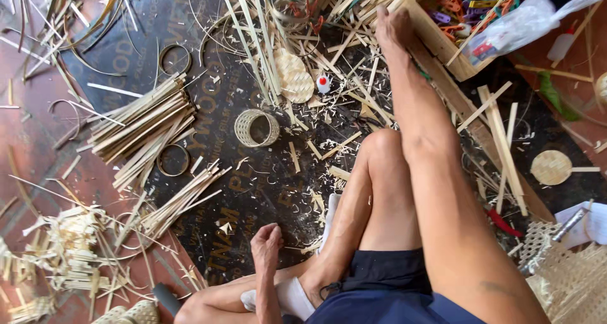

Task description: The person sits on the floor of a craft workshop making woven bamboo basket components. They bend thin bamboo strips around a gray plastic pipe to form rings, fit and press the rings into woven basket bodies, cut bamboo strips to length with red-handled pliers, and sort and stack finished strips into piles.

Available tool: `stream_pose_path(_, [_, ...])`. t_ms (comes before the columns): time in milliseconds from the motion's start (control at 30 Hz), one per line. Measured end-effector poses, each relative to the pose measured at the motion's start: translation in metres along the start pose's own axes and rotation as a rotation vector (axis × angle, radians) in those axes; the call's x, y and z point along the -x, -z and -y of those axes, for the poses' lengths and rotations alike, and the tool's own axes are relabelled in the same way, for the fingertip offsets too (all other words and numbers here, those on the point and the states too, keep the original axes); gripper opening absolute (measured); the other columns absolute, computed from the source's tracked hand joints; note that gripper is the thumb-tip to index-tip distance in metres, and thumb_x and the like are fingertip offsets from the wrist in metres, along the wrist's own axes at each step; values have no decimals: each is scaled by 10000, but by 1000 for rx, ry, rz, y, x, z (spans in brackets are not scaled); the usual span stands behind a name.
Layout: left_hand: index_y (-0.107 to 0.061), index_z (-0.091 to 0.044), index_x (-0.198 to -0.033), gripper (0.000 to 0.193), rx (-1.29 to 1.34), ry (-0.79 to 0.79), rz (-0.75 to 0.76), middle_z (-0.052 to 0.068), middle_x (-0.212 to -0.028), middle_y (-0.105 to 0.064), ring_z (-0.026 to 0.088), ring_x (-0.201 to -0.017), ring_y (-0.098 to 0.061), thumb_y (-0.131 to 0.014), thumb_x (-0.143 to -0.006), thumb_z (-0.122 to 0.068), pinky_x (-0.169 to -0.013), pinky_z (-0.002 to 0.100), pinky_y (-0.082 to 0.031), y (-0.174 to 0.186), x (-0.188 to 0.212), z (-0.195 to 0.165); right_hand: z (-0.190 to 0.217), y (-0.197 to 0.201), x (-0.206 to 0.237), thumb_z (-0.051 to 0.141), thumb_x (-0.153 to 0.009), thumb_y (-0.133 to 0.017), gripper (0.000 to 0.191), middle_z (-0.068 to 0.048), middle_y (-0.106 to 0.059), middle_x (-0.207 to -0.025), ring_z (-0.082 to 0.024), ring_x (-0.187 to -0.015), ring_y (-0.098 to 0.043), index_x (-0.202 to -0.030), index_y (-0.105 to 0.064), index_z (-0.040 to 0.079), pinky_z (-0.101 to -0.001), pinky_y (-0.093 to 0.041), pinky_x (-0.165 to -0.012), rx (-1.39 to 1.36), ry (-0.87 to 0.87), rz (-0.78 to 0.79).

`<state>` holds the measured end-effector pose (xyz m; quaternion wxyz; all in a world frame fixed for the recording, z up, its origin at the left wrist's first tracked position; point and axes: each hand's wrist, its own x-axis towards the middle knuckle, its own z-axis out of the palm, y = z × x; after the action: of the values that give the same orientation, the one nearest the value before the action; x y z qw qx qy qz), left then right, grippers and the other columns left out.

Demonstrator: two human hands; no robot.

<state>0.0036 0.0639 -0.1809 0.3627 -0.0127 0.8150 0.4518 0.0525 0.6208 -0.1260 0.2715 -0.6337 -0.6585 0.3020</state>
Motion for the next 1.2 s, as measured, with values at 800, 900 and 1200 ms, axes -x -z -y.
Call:
stream_pose_path(800, [-753, -4, -1114, 278, -129, -59, 74, 44, -822, -730, 97, -663, -627, -723, -927, -207, -602, 254, -531, 5, 0, 11, -44, 64, 49, 60, -974, -614, 131, -172, -743, -825, -259, -697, -752, -965, -695, -43, -407, -685, -616, -1450, -251, 197])
stream_pose_path(900, [-748, -12, -1129, 289, -178, -65, 74, 48, -836, -745, 98, -667, -636, -725, -922, -212, -613, 259, -538, 6, 2, 7, -50, 63, 56, 87, -970, -609, 134, -152, -740, -810, -257, -672, -737, -957, -691, -18, -406, -674, -601, -1599, -284, 100])
stream_pose_path(1200, [-754, -18, -1121, 285, -259, -75, 74, 56, -814, -734, 105, -666, -640, -716, -935, -232, -622, 264, -538, 6, 5, 8, -66, 69, 95, 83, -997, -624, 142, -185, -728, -876, -265, -703, -725, -985, -680, -47, -407, -659, -638, -1661, -224, 180])
